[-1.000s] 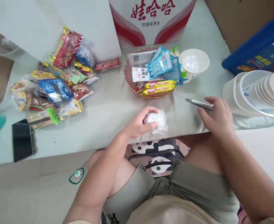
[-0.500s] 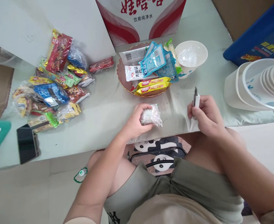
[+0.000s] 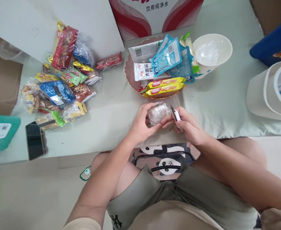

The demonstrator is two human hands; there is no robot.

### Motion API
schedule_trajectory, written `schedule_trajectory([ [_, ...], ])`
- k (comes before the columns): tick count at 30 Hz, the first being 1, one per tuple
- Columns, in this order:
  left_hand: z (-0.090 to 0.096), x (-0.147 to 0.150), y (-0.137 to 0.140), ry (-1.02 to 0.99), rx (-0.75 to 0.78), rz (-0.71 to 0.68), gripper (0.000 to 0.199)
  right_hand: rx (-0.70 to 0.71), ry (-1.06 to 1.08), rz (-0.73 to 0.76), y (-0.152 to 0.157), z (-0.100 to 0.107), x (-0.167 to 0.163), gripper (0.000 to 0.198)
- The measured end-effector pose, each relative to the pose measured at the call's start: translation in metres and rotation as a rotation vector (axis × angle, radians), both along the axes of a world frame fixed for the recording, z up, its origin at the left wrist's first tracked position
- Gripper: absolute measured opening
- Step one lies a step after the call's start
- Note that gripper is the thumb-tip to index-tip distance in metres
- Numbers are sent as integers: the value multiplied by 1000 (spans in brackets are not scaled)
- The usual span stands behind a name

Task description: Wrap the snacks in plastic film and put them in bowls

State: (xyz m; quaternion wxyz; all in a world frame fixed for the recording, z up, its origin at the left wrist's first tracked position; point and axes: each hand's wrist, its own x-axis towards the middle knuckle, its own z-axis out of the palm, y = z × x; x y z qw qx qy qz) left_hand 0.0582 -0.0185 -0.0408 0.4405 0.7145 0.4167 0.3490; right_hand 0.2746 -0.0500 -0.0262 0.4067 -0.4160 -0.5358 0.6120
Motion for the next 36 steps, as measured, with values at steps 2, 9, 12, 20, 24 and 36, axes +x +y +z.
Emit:
schedule_trajectory([
  [2, 0, 2, 0, -2, 22, 47, 77, -8, -14, -40, -1, 6, 0, 21],
  [9, 11, 1, -4, 50, 54, 38, 58, -213, -30, 31, -4, 17, 0, 46],
  [12, 12, 0, -4, -13, -64, 40, 48, -259, -3, 106, -8, 15, 2, 44],
  [20, 8, 0, -2, -85, -169, 103, 45, -60, 132, 21, -15, 12, 0, 16],
  [24, 10, -1, -2, -45, -126, 78, 44, -5, 212, 38, -16, 17, 3, 29],
  [36, 10, 2, 0, -44, -167, 34, 42, 454, -174, -179, -13, 21, 0, 18],
])
